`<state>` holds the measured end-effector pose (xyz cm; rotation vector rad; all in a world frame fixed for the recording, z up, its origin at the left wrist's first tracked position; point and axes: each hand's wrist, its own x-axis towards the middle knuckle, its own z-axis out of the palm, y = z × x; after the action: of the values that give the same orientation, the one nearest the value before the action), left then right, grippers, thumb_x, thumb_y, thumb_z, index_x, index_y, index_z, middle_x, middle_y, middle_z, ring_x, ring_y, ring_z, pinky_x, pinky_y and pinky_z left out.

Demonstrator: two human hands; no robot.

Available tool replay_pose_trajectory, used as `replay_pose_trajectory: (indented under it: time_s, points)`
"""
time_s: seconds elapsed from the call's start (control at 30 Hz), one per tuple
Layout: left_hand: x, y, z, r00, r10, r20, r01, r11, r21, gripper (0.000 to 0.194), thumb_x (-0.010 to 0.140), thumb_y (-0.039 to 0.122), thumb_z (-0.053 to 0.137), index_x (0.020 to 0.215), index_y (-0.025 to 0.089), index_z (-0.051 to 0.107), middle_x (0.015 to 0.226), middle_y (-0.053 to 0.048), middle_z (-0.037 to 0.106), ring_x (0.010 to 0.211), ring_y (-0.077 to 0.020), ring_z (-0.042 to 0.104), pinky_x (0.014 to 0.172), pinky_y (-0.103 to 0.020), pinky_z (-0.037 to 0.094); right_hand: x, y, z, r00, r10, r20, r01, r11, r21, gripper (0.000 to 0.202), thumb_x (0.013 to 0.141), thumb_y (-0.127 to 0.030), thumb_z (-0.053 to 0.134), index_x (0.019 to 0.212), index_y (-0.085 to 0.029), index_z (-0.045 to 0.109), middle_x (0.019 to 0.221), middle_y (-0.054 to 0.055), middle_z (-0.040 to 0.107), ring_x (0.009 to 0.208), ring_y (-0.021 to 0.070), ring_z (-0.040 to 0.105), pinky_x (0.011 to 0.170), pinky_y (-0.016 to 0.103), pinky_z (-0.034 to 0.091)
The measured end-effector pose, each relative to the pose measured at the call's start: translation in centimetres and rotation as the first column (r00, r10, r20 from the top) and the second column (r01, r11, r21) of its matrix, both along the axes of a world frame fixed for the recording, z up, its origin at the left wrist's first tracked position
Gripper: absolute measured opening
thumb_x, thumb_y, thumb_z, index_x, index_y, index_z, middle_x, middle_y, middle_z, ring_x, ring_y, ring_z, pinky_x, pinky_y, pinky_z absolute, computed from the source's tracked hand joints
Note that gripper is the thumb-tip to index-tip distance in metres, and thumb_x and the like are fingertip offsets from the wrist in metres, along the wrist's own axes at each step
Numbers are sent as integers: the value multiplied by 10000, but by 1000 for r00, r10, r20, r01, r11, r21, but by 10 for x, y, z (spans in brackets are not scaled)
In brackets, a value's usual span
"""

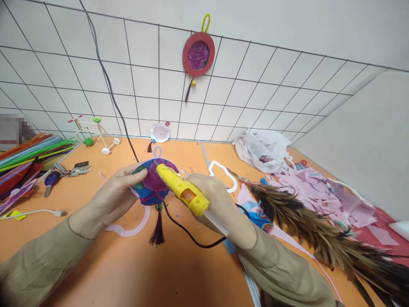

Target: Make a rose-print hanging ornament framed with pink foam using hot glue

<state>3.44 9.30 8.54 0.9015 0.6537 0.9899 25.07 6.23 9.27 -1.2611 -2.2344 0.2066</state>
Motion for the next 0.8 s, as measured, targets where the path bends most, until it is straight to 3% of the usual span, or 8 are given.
replay_pose_trajectory:
  time_s: [0.13, 0.37, 0.53, 0.8]
  points:
    - [-1, 0, 1, 1000, -7, 5, 7, 1000, 11, 264, 761, 344, 777, 911, 127, 775, 755, -103, 740, 627, -216, 667, 581, -313, 518, 2, 0, 2, 1000, 6, -9, -6, 1000, 16, 240, 859, -223, 546, 636, -211, 456, 584, -7, 493, 500, 112, 426, 509, 269, 316]
    - [0, 0, 1, 1000, -19, -14, 19, 1000, 10, 254, 747, 359, 785, 836, 123, 758, 698, -84, 703, 529, -151, 572, 499, -256, 419, 1, 1, -2, 999, -18, 29, 17, 998, 63, 251, 827, -200, 548, 620, -214, 405, 559, -15, 474, 481, 106, 414, 496, 269, 286]
    - [0, 0, 0, 999, -8, -33, 9, 1000, 2, 234, 754, 359, 776, 787, 130, 736, 628, -54, 640, 560, -179, 595, 533, -283, 442, 3, 2, -1, 999, -32, 42, 28, 995, 92, 274, 835, -237, 553, 610, -217, 399, 546, -15, 456, 476, 111, 385, 495, 274, 281]
    - [0, -1, 1, 999, 8, -38, -7, 1000, 29, 242, 749, 364, 781, 813, 132, 748, 669, -65, 673, 546, -154, 572, 516, -257, 425, 3, 1, 1, 999, -29, 29, 28, 999, 47, 263, 810, -209, 554, 606, -221, 388, 547, -13, 462, 469, 116, 423, 505, 280, 292]
